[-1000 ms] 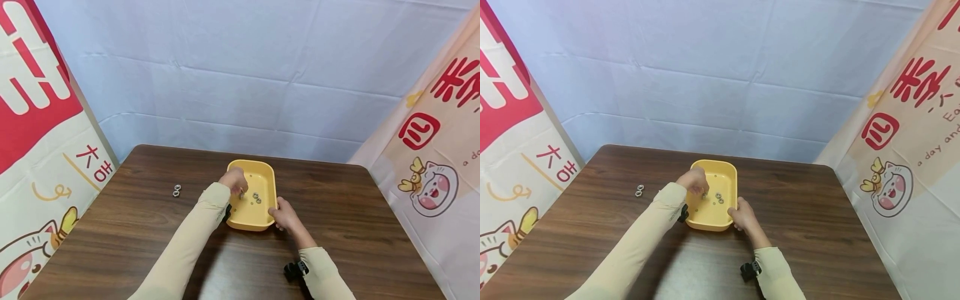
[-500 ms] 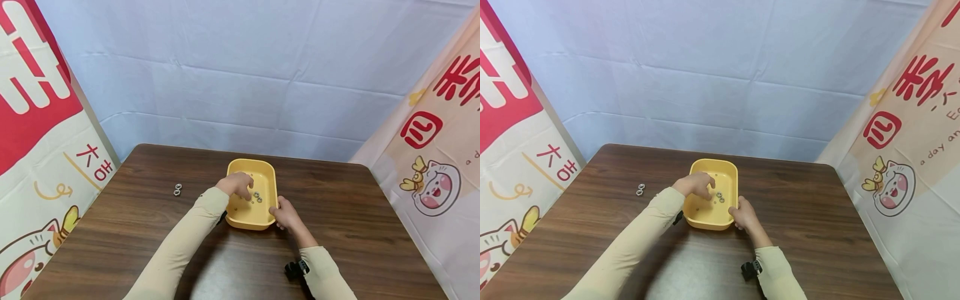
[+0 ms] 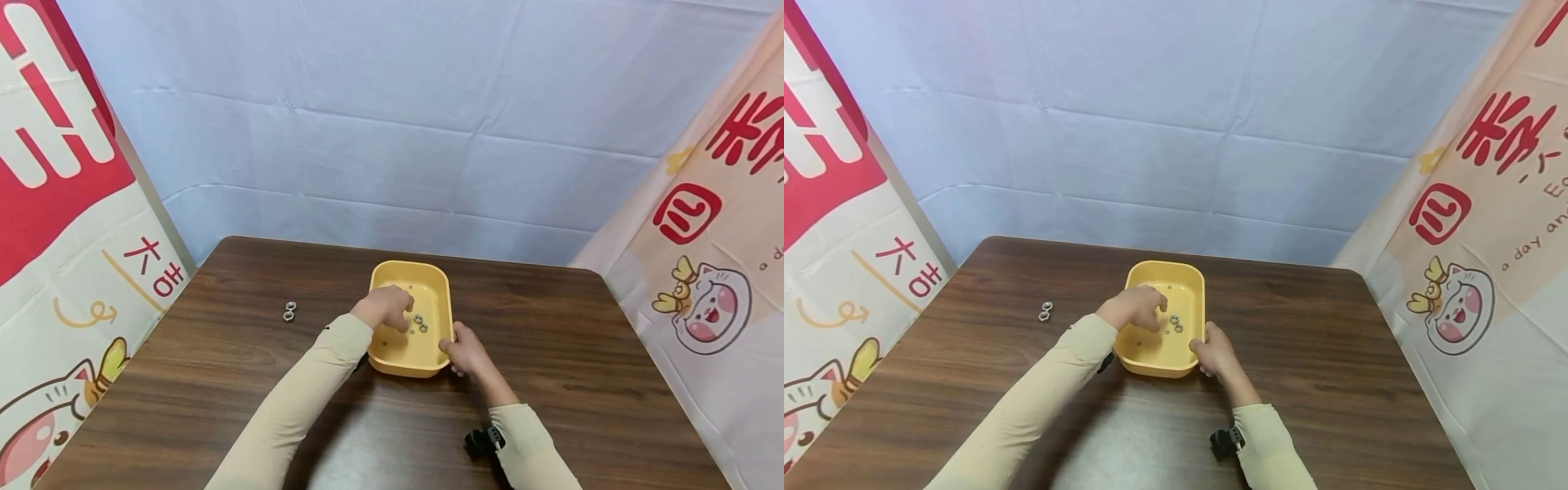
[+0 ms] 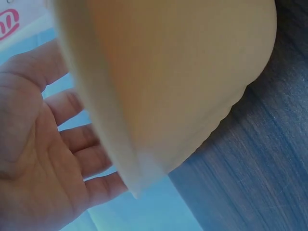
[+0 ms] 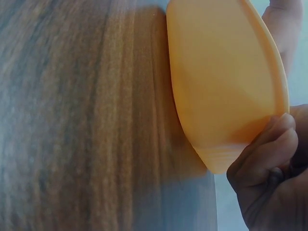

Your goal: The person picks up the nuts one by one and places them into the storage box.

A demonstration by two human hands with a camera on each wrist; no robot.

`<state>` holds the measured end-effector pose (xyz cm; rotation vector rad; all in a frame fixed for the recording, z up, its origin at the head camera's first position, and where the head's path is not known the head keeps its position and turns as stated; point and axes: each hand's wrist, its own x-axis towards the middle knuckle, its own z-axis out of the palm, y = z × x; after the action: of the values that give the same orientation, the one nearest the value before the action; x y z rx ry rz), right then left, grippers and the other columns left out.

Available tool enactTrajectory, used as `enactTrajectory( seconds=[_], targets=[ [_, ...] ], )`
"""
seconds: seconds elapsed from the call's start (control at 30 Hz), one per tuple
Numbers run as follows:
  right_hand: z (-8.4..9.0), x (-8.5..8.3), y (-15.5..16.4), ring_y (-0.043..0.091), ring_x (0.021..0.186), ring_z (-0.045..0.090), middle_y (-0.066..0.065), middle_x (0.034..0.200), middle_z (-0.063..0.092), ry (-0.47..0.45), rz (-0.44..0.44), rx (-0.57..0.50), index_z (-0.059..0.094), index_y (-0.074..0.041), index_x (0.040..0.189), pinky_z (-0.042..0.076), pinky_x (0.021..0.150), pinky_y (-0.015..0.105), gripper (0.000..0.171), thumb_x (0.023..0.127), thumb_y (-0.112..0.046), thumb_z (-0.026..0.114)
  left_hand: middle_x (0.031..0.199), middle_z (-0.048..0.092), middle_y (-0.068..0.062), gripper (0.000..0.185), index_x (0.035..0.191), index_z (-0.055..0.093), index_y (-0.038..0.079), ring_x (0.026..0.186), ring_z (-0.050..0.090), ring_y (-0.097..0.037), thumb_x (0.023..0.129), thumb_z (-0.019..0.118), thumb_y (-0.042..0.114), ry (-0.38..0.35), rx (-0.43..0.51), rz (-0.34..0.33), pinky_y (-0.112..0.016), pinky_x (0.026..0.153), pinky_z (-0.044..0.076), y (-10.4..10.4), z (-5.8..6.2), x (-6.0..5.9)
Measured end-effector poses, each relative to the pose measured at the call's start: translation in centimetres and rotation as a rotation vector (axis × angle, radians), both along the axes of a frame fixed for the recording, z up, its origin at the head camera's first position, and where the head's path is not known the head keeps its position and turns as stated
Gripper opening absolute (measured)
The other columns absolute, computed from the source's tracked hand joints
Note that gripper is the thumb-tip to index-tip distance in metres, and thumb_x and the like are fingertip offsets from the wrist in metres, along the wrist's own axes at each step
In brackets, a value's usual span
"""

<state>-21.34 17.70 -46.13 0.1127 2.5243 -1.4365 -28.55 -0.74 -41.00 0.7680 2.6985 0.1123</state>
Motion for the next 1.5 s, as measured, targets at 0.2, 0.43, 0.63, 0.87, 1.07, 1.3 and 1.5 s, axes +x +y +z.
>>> enactTrajectory(
  seconds=[0.2,0.43,0.63,0.87,1.07,1.3,1.5],
  targets=[
    [0.0,0.0,0.0,0.016,0.038,0.041,0.011,0.062,0.051,0.002,0.002,0.008,0.048,-0.002,0.097,0.034,0.034,0.026,0.016,0.082,-0.004,0.05,0.115,0.06,-0.001,0.041,0.12,0.062,0.014,0.084,0.053,-0.013,0.083,0.068,0.029,0.022,0.022,-0.001,-0.027,0.069,0.044,-0.1,0.5,0.4],
    [0.0,0.1,0.1,0.016,0.038,0.041,0.012,0.063,0.051,0.0,-0.001,-0.004,0.048,-0.002,0.096,0.034,0.034,0.026,0.014,0.082,-0.004,0.05,0.11,0.06,-0.001,0.041,0.118,0.063,0.015,0.09,0.053,-0.013,0.081,0.07,0.032,0.063,0.076,0.031,-0.032,0.07,0.046,-0.9,1.3,1.2],
    [-0.1,0.0,0.1,0.015,0.037,0.041,0.014,0.064,0.053,0.01,0.001,-0.01,0.048,-0.002,0.095,0.034,0.033,0.025,0.014,0.081,-0.003,0.051,0.104,0.056,-0.002,0.037,0.115,0.065,0.014,0.086,0.049,-0.014,0.081,0.068,0.028,0.128,0.084,0.045,-0.031,0.065,0.045,-1.9,1.7,2.0],
    [-0.1,0.1,0.1,0.016,0.037,0.04,0.012,0.063,0.052,0.009,0.006,-0.008,0.047,-0.002,0.093,0.034,0.033,0.026,0.012,0.082,-0.004,0.05,0.098,0.054,-0.003,0.033,0.114,0.066,0.012,0.08,0.048,-0.014,0.083,0.067,0.027,0.169,0.098,0.027,-0.029,0.061,0.044,-2.5,1.5,2.6],
    [0.0,0.1,0.1,0.016,0.038,0.04,0.012,0.063,0.052,0.009,0.005,-0.018,0.047,-0.003,0.094,0.034,0.034,0.026,0.011,0.083,-0.004,0.05,0.102,0.054,-0.005,0.033,0.114,0.065,0.013,0.078,0.049,-0.015,0.085,0.067,0.027,0.192,0.116,0.037,-0.029,0.064,0.045,-3.1,1.3,3.1],
    [-0.1,0.1,0.0,0.015,0.038,0.04,0.011,0.062,0.051,0.003,0.006,-0.029,0.048,-0.003,0.094,0.034,0.034,0.025,0.012,0.082,-0.003,0.05,0.101,0.053,-0.006,0.034,0.115,0.064,0.014,0.076,0.052,-0.016,0.085,0.068,0.028,0.256,0.122,0.041,-0.03,0.061,0.045,-4.0,1.1,3.5],
    [-0.2,0.1,0.0,0.016,0.038,0.04,0.01,0.061,0.051,0.004,0.004,-0.035,0.047,-0.003,0.093,0.033,0.034,0.025,0.011,0.083,-0.003,0.05,0.1,0.054,-0.006,0.034,0.114,0.065,0.013,0.078,0.052,-0.017,0.084,0.069,0.027,0.318,0.104,0.044,-0.031,0.061,0.046,-4.9,1.2,3.8]
  ],
)
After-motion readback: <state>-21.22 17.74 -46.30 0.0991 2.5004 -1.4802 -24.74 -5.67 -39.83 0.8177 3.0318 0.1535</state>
